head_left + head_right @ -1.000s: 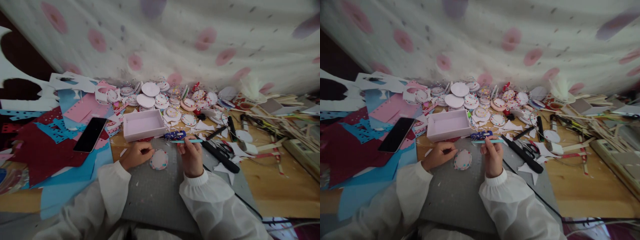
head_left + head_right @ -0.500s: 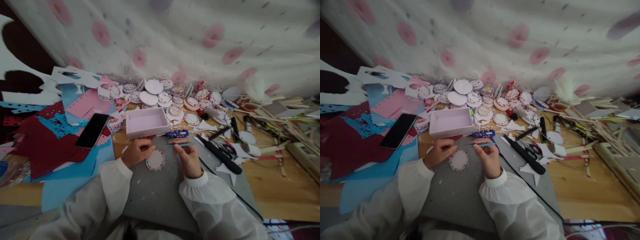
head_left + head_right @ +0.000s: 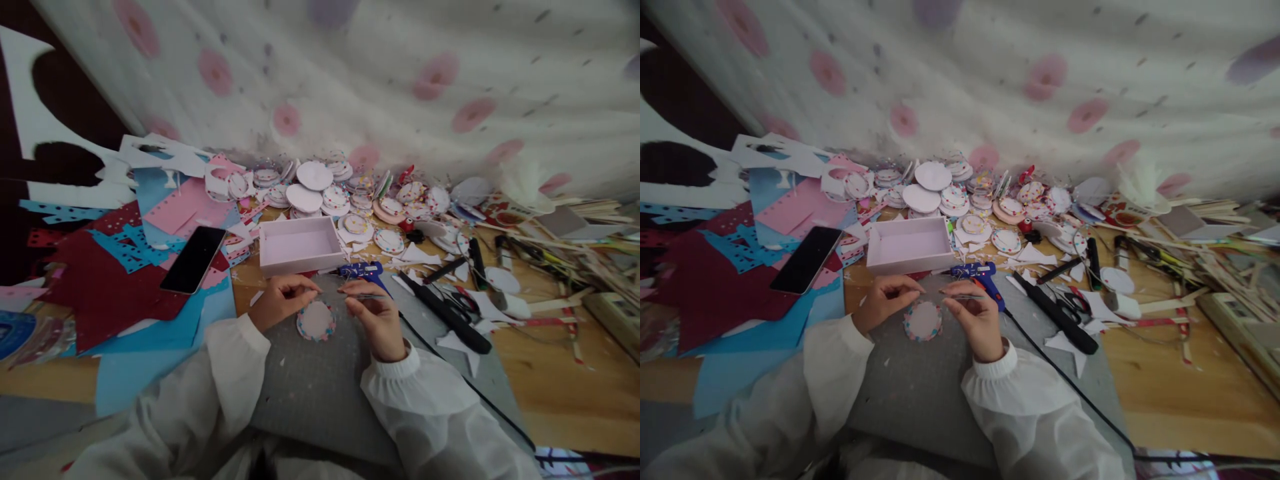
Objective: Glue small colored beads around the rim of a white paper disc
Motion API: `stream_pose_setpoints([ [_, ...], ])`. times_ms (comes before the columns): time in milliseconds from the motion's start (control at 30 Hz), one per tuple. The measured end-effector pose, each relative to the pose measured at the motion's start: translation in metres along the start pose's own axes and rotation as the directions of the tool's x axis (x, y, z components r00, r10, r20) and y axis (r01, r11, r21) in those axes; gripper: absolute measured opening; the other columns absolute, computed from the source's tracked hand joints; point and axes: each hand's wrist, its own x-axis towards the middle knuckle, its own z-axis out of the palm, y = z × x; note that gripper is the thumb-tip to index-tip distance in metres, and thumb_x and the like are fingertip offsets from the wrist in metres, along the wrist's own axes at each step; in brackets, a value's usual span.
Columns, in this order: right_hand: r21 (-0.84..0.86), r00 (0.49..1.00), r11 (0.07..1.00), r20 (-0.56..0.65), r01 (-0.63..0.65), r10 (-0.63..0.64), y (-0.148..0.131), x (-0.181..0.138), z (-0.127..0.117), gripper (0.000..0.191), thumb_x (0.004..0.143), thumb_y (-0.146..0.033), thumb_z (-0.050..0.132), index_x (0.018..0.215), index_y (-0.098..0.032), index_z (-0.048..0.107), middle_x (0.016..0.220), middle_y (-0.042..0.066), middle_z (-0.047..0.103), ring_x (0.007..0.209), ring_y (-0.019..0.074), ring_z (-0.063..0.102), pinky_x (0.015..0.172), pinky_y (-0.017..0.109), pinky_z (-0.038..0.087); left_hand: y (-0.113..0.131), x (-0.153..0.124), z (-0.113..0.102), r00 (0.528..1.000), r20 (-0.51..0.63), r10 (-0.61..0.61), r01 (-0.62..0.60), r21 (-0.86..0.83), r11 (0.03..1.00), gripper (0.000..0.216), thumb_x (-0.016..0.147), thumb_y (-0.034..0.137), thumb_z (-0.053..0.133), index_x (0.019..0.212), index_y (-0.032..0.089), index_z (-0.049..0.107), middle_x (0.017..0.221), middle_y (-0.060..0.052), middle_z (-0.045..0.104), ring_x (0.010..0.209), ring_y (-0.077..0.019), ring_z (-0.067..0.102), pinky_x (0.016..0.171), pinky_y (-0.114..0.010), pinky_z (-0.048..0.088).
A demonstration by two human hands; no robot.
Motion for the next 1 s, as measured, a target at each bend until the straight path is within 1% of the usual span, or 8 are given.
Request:
stream_pose_setpoints([
  [100, -0.040, 0.999, 0.998, -0.014, 0.041, -0.042, -0.003, 0.001, 0.000, 0.008, 0.071, -0.028, 0.077, 0.077, -0.024, 0.073, 0.081, 0.005, 0.072, 0.083, 0.0209, 0.066, 0.068, 0.034, 0.055, 0.000, 0.001, 0.002, 0.999, -0.033, 0.009, -0.008, 0.025, 1.000, 0.022, 0.078, 0.030, 0.062, 0.082, 0.012, 0.074, 0.049, 0.003, 0.048, 0.046, -0.0073, 0.037, 0.044, -0.019, 0.028],
  [267, -0.111, 0.995, 0.989, -0.023, 0.095, -0.098, -0.003, -0.001, -0.004, 0.008, 0.072, -0.023, 0.076, 0.079, -0.025, 0.074, 0.080, 0.005, 0.073, 0.081, 0.0212, 0.065, 0.068, 0.035, 0.053, -0.004, 0.000, 0.004, 0.998, -0.051, 0.023, -0.020, 0.046, 0.999, 0.019, 0.078, 0.025, 0.060, 0.083, 0.013, 0.073, 0.051, 0.004, 0.048, 0.047, -0.0073, 0.038, 0.045, -0.019, 0.029],
  [333, -0.093, 0.989, 0.990, -0.092, 0.109, -0.117, -0.001, 0.000, -0.008, 0.008, 0.072, -0.023, 0.077, 0.079, -0.024, 0.074, 0.080, 0.004, 0.072, 0.075, 0.0186, 0.063, 0.062, 0.031, 0.050, -0.003, 0.000, 0.001, 0.996, -0.088, 0.026, -0.024, 0.028, 0.999, 0.017, 0.077, 0.023, 0.057, 0.079, 0.013, 0.070, 0.052, 0.003, 0.048, 0.046, -0.0071, 0.038, 0.045, -0.019, 0.029],
  [433, 0.013, 0.955, 0.996, -0.287, 0.087, -0.080, 0.001, 0.004, -0.015, 0.010, 0.074, -0.027, 0.076, 0.082, -0.023, 0.071, 0.072, 0.000, 0.066, 0.057, 0.0105, 0.052, 0.049, 0.024, 0.038, -0.001, 0.002, -0.005, 0.972, -0.234, 0.037, -0.040, -0.007, 0.999, 0.013, 0.077, 0.021, 0.054, 0.073, 0.014, 0.063, 0.057, 0.003, 0.051, 0.049, -0.0073, 0.040, 0.046, -0.020, 0.029],
  [533, 0.116, 0.929, 0.992, -0.369, 0.052, -0.005, 0.000, 0.008, -0.020, 0.015, 0.076, -0.032, 0.074, 0.085, -0.021, 0.068, 0.061, -0.005, 0.056, 0.049, 0.0071, 0.042, 0.048, 0.022, 0.032, -0.002, 0.003, -0.007, 0.939, -0.344, 0.011, -0.045, -0.091, 0.995, 0.021, 0.082, 0.021, 0.049, 0.098, 0.016, 0.061, 0.052, 0.006, 0.045, 0.046, -0.0080, 0.039, 0.046, -0.020, 0.028],
  [633, 0.119, 0.932, 0.992, -0.363, 0.038, 0.008, -0.001, 0.009, -0.020, 0.018, 0.075, -0.032, 0.074, 0.086, -0.021, 0.066, 0.062, -0.005, 0.055, 0.050, 0.0072, 0.042, 0.048, 0.022, 0.032, -0.006, 0.003, -0.004, 0.944, -0.330, -0.002, -0.039, -0.118, 0.992, 0.035, 0.086, 0.023, 0.047, 0.119, 0.015, 0.052, 0.047, 0.009, 0.041, 0.044, -0.0091, 0.040, 0.047, -0.020, 0.032],
  [833, 0.055, 0.927, 0.996, -0.371, 0.074, -0.048, 0.003, 0.007, -0.018, 0.021, 0.069, -0.026, 0.079, 0.077, -0.019, 0.061, 0.076, 0.000, 0.068, 0.051, 0.0079, 0.049, 0.047, 0.022, 0.036, -0.016, 0.001, 0.003, 0.948, -0.317, 0.008, 0.004, 0.037, 0.999, 0.015, 0.085, 0.024, 0.049, 0.098, 0.017, 0.054, 0.047, 0.009, 0.041, 0.043, -0.0089, 0.041, 0.046, -0.019, 0.031],
  [1000, -0.089, 0.915, 0.988, -0.373, 0.127, -0.152, 0.008, 0.009, -0.022, 0.019, 0.069, -0.023, 0.080, 0.074, -0.020, 0.062, 0.076, 0.001, 0.070, 0.072, 0.0172, 0.066, 0.064, 0.032, 0.050, -0.021, -0.007, 0.005, 0.965, -0.253, 0.064, 0.010, 0.281, 0.960, 0.011, 0.086, 0.022, 0.048, 0.097, 0.019, 0.049, 0.055, 0.007, 0.052, 0.048, -0.0099, 0.048, 0.050, -0.020, 0.035],
])
